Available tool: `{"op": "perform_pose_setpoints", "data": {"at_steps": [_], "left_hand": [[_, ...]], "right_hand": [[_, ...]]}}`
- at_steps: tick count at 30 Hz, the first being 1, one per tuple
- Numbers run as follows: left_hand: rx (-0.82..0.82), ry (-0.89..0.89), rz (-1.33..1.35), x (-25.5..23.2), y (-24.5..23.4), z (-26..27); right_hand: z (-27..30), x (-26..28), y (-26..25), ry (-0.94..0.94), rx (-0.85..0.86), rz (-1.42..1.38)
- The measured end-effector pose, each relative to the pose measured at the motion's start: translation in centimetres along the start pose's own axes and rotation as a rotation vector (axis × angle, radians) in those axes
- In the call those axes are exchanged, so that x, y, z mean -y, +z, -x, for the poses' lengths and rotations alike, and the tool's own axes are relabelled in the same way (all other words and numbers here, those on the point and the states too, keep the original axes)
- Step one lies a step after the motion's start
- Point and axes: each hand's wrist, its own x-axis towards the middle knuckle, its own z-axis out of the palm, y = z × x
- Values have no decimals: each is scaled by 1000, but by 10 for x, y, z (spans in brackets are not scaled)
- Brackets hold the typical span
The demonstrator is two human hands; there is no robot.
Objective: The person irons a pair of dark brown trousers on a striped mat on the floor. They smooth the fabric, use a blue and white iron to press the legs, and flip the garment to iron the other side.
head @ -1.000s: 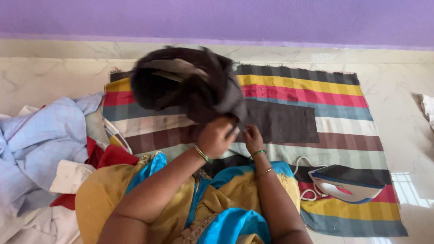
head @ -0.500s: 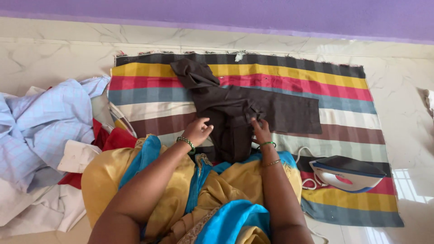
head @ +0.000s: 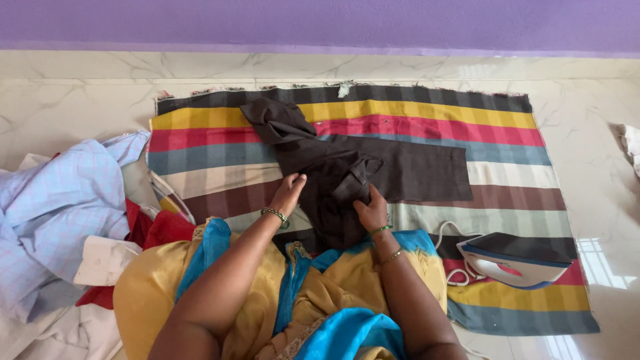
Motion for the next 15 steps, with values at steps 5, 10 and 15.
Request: {"op": "perform_pose_setpoints", "data": {"at_steps": [5,10,15], "left_hand": [[145,-224,394,10,-23,-26],[323,175,642,15,-56,-38],[61,-204,698,-28,-94,5]], "right_hand": [[50,64,-25,-351,714,-262],[68,109,-15,-349,1007,-155],[77,113,-10,-390,1048,-67]]}}
